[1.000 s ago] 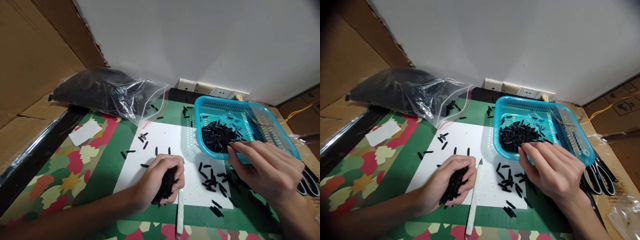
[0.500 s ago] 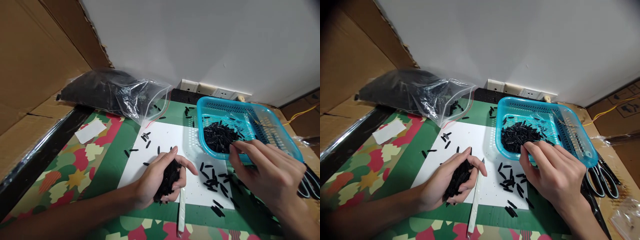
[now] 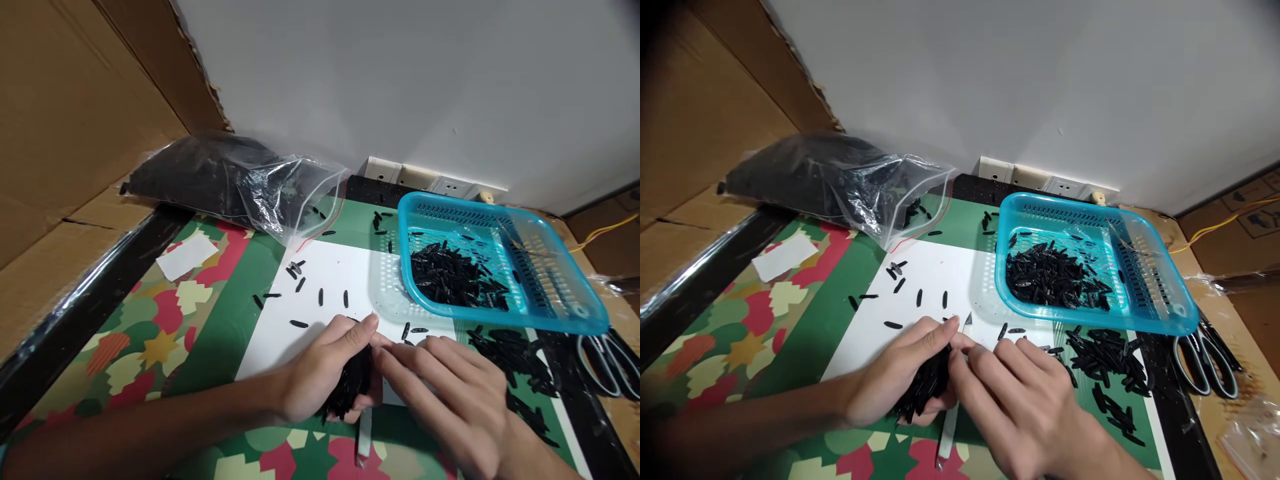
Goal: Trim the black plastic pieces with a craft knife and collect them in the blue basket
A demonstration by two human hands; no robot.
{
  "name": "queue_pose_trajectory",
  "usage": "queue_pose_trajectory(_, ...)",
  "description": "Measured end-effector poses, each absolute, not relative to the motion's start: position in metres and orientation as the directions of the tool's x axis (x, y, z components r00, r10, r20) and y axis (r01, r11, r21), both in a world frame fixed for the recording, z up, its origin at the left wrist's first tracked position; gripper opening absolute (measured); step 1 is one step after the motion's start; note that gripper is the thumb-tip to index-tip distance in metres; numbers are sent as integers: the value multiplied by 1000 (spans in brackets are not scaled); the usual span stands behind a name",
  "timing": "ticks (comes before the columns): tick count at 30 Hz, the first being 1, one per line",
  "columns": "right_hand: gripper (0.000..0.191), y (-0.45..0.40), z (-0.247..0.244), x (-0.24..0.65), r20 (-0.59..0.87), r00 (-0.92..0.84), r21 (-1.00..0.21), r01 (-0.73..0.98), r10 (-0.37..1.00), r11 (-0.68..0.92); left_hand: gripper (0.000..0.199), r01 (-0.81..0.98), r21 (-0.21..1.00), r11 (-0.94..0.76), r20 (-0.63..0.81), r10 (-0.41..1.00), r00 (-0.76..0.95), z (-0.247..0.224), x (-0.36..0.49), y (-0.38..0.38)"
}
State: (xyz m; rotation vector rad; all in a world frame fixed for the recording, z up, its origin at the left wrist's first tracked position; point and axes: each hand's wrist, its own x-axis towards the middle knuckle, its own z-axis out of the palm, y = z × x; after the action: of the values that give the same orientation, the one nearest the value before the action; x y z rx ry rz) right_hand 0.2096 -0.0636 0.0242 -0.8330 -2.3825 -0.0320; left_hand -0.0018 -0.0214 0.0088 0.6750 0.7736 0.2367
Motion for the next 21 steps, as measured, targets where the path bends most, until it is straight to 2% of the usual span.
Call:
queue_pose_trajectory(2,26,-63,19,206,575,-554,-251,581,602,774,63,52,651,757,-544,417,728,9,-2,-20)
queue_pose_trajectory(5,20,-62,16,206,560,-433,-447,559,706,698,60,17,660,751,-508,429,747,10,-2,-17)
queue_pose_trajectory(8,20,-60,18,210,500,-324,-658,460,803,595,55,-21,647,762,-514,457,726,10,-1,-15)
queue_pose_trajectory(10,21,-59,19,213,457,-303,-750,375,837,545,54,-40,632,774,-499,446,744,9,-2,-14)
queue_pose_trajectory(17,7,-65,5,207,266,-105,-919,273,958,285,49,-87,645,759,-414,442,796,9,-3,-13)
queue_pose_trajectory(21,6,-65,-1,203,194,-44,-947,253,980,199,52,-99,647,756,-425,466,776,8,0,-13)
